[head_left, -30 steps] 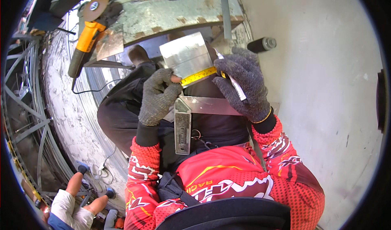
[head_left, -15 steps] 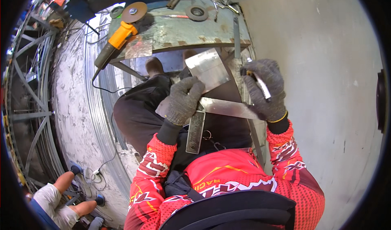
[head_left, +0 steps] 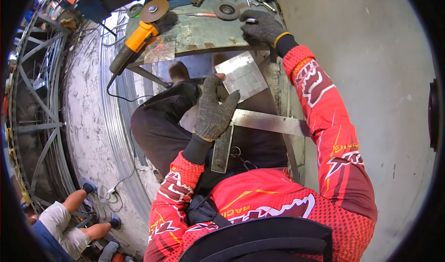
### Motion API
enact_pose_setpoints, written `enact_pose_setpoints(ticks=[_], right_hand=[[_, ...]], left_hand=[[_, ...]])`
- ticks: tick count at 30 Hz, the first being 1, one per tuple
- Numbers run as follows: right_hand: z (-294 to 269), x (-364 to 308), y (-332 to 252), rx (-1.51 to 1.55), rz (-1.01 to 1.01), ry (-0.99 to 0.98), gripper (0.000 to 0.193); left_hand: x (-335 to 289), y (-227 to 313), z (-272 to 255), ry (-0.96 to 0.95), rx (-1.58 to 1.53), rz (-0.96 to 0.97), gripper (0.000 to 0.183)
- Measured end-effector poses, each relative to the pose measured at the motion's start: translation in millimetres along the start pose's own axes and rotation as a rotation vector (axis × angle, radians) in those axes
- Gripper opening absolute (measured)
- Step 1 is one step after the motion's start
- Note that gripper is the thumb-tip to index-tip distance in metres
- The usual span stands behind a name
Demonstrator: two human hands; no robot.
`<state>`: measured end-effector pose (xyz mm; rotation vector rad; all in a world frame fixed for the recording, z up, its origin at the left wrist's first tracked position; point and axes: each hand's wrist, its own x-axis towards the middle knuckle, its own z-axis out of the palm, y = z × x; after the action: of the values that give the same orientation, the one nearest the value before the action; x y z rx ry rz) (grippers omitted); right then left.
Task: The person measures a metal sheet with a measuring tape and marks lines across it using a square ruler and a marker.
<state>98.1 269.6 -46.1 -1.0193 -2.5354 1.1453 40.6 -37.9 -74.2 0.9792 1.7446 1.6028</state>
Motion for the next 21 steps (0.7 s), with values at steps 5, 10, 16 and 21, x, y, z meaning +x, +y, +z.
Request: enact_pose_setpoints(ticks=[5, 10, 16, 21], right_hand=[[10, 5, 14, -0.703, -0.447, 0.404, 0.034], [-20, -102, -32, -0.473, -0.548, 0.373, 0.028], [7, -288, -54, -0.511, -0.305, 0.320, 0.018], [39, -308, -44, -0.447, -0.088, 0.297, 0.020]], left_hand=[[-1, 5, 4, 0.004, 0.198, 0.088, 0.045], [-8, 14, 0, 0.004, 0.190, -0.029, 0.038], [6, 33, 2, -0.133, 0.378, -0.019, 0.035], [25, 34, -9, 0.018, 0.839, 0.313, 0.083]])
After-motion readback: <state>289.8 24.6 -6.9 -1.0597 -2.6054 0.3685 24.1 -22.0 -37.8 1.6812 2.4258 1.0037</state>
